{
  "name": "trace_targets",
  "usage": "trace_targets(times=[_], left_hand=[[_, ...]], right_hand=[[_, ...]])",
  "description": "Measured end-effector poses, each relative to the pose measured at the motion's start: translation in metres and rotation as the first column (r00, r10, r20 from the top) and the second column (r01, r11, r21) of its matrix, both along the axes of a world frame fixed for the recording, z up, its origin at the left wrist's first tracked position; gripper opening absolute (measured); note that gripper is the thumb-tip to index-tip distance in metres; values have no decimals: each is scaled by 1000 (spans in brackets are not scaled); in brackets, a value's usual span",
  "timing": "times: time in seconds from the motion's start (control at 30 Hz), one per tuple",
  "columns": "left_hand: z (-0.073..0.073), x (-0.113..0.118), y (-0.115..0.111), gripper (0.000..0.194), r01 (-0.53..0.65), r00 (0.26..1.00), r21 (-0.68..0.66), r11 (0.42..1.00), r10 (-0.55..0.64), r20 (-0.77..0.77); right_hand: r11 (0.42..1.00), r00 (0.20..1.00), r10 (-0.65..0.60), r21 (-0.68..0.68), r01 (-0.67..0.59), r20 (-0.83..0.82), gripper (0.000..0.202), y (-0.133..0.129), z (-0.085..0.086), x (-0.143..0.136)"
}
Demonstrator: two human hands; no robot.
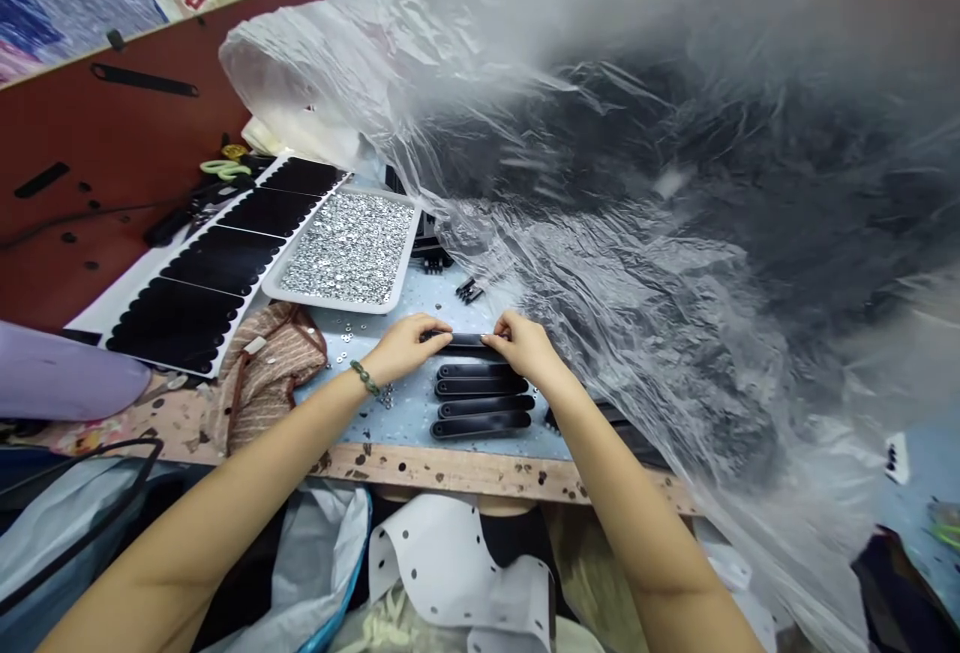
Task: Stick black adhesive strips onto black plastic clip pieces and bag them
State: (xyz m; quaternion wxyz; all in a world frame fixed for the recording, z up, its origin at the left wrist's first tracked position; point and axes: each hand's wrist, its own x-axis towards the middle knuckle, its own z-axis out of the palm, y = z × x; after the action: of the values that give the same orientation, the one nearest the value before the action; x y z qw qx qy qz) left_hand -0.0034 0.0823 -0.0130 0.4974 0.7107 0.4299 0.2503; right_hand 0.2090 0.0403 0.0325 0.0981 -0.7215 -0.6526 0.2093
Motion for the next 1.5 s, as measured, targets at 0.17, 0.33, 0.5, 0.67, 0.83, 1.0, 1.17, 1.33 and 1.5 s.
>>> trace_targets(times=[0.17, 0.33, 0.5, 0.67, 0.83, 1.0, 1.17, 1.33, 1.5], left_hand=[[-6, 6, 1, 28, 45, 999, -56, 997, -43, 20], [-7, 1, -7, 30, 50, 997, -27, 998, -48, 55], [15, -14, -12, 29, 35, 994, 46, 998, -40, 105], [47, -17, -27, 43, -245, 937, 58, 968, 221, 270], [55, 6, -60, 58, -53, 867, -216, 975, 152, 475], [59, 1, -78, 41, 39, 861, -334, 942, 137, 489], [70, -13, -92, 41, 257, 883, -374, 891, -59, 465], [66, -14, -104, 54, 241, 922, -355, 903, -100, 373], [65, -13, -108, 55, 239, 947, -337, 911, -141, 290]], right_hand=[[999, 999, 39, 24, -38, -30, 8, -4, -2, 3], [998, 991, -6, 67, -3, 133, 20, -12, 9, -2], [977, 994, 109, 185, -109, 15, 29, -19, 30, 1], [995, 786, 93, 80, -56, -612, 36, -38, 29, -16], [973, 692, 79, 207, 104, -718, 42, -72, 19, -59], [935, 805, 147, 345, 76, -575, 36, -86, 32, -54], [980, 583, 145, 196, 24, -799, 72, -72, 47, -42], [996, 373, 86, 93, 0, -924, 46, -71, 49, -49], [991, 375, 18, 67, 117, -927, 32, -69, 42, -46]])
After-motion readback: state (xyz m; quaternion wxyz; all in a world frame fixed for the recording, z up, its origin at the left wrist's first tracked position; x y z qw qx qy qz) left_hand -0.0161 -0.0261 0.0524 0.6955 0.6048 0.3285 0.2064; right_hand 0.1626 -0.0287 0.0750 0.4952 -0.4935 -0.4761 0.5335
